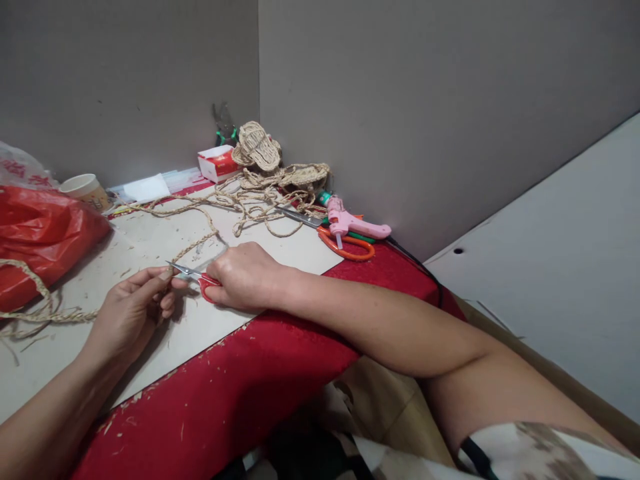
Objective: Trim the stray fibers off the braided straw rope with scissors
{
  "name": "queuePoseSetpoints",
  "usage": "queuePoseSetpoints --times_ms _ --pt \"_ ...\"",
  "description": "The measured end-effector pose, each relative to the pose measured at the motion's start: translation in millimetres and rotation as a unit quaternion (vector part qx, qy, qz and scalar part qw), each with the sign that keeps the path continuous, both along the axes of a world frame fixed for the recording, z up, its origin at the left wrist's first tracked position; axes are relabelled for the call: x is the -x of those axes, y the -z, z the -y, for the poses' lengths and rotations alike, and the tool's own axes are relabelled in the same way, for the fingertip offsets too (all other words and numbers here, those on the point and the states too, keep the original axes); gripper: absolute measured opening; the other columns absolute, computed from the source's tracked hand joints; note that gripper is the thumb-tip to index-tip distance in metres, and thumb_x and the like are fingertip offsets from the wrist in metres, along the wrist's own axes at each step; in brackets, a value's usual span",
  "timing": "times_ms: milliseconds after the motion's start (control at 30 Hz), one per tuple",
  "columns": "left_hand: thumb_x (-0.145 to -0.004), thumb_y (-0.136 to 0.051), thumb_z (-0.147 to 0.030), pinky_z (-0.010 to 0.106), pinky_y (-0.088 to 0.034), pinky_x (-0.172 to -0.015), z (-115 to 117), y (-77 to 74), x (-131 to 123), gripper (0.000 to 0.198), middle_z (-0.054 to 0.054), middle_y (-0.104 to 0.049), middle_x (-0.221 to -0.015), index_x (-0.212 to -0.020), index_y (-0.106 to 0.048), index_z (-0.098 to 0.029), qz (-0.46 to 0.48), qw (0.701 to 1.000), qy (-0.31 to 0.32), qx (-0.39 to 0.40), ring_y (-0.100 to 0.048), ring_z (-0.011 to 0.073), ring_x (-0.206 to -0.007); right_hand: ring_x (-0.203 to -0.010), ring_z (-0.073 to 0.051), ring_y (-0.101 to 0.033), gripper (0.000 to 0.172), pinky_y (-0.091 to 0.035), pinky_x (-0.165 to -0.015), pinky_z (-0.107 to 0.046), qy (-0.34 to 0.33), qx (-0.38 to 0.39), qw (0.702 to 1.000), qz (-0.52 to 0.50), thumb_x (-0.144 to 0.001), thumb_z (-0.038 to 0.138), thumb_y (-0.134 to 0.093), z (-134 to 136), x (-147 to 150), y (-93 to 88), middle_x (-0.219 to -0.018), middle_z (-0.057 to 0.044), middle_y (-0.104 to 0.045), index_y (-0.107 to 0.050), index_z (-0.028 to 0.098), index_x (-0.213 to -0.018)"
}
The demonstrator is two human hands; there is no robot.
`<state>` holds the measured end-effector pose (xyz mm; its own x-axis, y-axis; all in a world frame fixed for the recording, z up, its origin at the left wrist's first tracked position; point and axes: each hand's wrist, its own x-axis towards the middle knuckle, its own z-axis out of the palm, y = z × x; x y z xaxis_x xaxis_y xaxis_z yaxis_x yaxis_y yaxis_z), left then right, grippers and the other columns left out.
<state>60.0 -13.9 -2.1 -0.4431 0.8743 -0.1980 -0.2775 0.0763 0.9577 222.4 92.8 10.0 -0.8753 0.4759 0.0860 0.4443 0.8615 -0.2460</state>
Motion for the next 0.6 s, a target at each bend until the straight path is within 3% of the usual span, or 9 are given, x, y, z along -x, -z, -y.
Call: queuePoseSetpoints --times_ms 100,167,267,367,467,600 --pt "-0.071 -0.077 -0.023 0.021 -0.040 -0.042 1 1.8 3 0.021 0.004 -0.069 -0.070 -0.083 -0.062 -0.013 0.019 1.000 0.001 -0.006 -0.045 0.0077 -0.044 -0.052 -0.007 -0.027 0.030 -0.020 -0.055 -0.027 0.018 0.092 0.989 -0.116 -0.082 0.036 -0.056 -5 2 5.7 -0.052 0.004 -0.044 -0.059 0.017 -0.059" --pt "-0.071 -0.078 -0.024 0.022 -0.041 -0.043 1 2.8 3 0.021 0.004 -0.069 -0.071 -0.083 -0.063 -0.014 0.025 1.000 0.007 -0.013 -0.046 0.0083 -0.045 -0.051 -0.006 -0.029 0.039 -0.023 -0.053 -0.024 0.028 0.219 0.951 -0.218 -0.082 0.040 -0.060 -9 4 8.0 -0.050 0.006 -0.038 -0.049 0.016 -0.054" --pt "-0.070 -0.080 -0.025 0.022 -0.041 -0.042 1 3.3 2 0.022 0.004 -0.069 -0.069 -0.082 -0.065 -0.015 0.009 1.000 0.011 -0.020 -0.046 0.0085 -0.045 -0.046 -0.004 -0.034 0.046 -0.027 -0.047 -0.021 0.041 0.429 0.849 -0.307 -0.077 0.053 -0.067 -13 7 7.2 -0.049 0.008 -0.038 -0.047 0.017 -0.057" --pt "-0.070 -0.080 -0.026 0.021 -0.038 -0.044 3 3.4 -1 0.020 0.006 -0.070 -0.068 -0.083 -0.069 -0.016 -0.055 0.998 0.001 -0.017 -0.046 0.0085 -0.045 -0.052 -0.008 -0.054 0.044 -0.036 -0.042 -0.020 0.054 0.575 0.752 -0.318 -0.073 0.058 -0.071 -13 8 4.6 -0.066 0.001 -0.060 -0.061 0.015 -0.074" --pt "-0.073 -0.078 -0.026 0.021 -0.038 -0.048 7 3.5 -6 0.015 0.007 -0.071 -0.068 -0.085 -0.074 -0.017 -0.169 0.985 0.007 -0.020 -0.047 0.0095 -0.048 -0.072 -0.012 -0.066 0.040 -0.046 -0.046 -0.018 0.044 0.655 0.678 -0.331 -0.073 0.053 -0.074 -13 9 4.0 -0.093 -0.006 -0.070 -0.064 0.014 -0.078" --pt "-0.075 -0.076 -0.025 0.024 -0.042 -0.056 12 1.7 -13 0.012 0.005 -0.070 -0.068 -0.085 -0.079 -0.019 -0.269 0.962 0.025 -0.034 -0.052 0.0140 -0.055 -0.076 -0.012 -0.067 0.033 -0.055 -0.062 -0.021 0.034 0.718 0.581 -0.380 -0.083 0.046 -0.066 -13 11 4.4 -0.081 -0.004 -0.070 -0.060 0.015 -0.075"
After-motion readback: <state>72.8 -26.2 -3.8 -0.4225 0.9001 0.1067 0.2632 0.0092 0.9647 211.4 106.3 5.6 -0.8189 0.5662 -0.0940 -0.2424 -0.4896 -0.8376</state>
